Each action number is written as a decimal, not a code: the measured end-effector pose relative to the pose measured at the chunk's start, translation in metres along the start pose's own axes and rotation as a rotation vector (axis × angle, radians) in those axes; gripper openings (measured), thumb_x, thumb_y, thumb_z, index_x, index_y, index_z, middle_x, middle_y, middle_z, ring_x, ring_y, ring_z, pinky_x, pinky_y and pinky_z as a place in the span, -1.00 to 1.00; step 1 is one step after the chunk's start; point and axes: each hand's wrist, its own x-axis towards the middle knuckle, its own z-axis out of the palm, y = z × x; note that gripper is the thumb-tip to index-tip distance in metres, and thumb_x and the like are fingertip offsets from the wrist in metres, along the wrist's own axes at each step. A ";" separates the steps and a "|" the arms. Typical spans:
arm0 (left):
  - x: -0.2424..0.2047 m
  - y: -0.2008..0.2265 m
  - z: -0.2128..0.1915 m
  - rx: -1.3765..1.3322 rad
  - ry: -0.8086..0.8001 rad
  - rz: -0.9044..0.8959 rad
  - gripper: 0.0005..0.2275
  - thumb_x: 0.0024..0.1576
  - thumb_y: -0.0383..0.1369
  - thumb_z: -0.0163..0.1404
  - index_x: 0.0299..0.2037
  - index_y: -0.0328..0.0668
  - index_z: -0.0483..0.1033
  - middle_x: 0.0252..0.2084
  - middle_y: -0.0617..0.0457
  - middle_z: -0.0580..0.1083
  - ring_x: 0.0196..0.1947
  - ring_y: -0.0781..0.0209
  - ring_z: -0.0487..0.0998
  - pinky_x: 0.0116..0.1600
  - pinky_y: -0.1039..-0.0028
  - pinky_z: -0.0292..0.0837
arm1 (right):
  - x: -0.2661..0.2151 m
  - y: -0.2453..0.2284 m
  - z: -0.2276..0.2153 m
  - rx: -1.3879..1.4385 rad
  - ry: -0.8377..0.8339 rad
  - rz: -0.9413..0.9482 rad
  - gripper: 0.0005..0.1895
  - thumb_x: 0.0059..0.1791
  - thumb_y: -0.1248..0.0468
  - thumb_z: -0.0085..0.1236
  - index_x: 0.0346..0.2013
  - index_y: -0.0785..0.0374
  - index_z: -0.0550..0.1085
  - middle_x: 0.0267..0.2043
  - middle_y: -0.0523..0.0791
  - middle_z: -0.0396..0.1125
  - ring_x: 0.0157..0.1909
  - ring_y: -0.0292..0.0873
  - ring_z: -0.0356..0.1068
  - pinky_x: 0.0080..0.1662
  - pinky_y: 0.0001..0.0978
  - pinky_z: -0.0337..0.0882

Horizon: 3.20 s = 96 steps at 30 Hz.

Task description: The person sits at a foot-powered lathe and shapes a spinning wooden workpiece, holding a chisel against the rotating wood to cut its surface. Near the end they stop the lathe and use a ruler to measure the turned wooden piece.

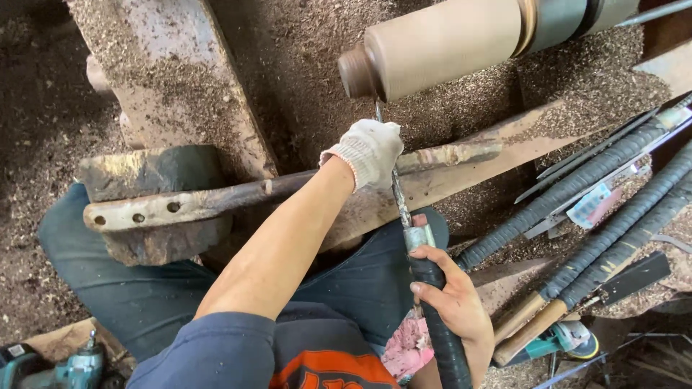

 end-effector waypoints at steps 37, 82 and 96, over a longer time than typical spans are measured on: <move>-0.013 0.012 -0.028 -0.085 -0.146 -0.205 -0.77 -0.13 -0.25 0.24 -0.31 -0.13 0.69 -0.25 -0.14 0.61 -0.19 -0.09 0.66 -0.07 0.23 0.58 | 0.024 -0.037 -0.062 -0.100 -0.202 0.075 -0.44 -0.15 0.55 0.24 0.15 0.28 0.41 -0.13 -0.10 0.29 -0.27 -0.32 0.34 -0.22 -0.48 0.42; -0.005 0.007 -0.020 -0.039 -0.074 -0.106 -0.78 -0.19 -0.30 0.24 -0.36 -0.16 0.69 -0.31 -0.15 0.58 -0.24 -0.13 0.65 -0.12 0.21 0.59 | 0.008 -0.019 -0.028 -0.028 -0.119 0.011 -0.45 -0.13 0.57 0.19 0.15 0.27 0.40 -0.15 -0.16 0.26 -0.25 -0.36 0.31 -0.20 -0.50 0.37; -0.006 0.013 -0.025 -0.015 -0.138 -0.198 -0.75 -0.21 -0.23 0.25 -0.36 -0.15 0.69 -0.32 -0.13 0.58 -0.27 -0.11 0.66 -0.14 0.19 0.58 | 0.020 -0.037 -0.054 -0.027 -0.203 0.107 -0.47 -0.12 0.57 0.18 0.14 0.25 0.41 -0.28 -0.20 0.25 -0.37 -0.41 0.25 -0.33 -0.58 0.26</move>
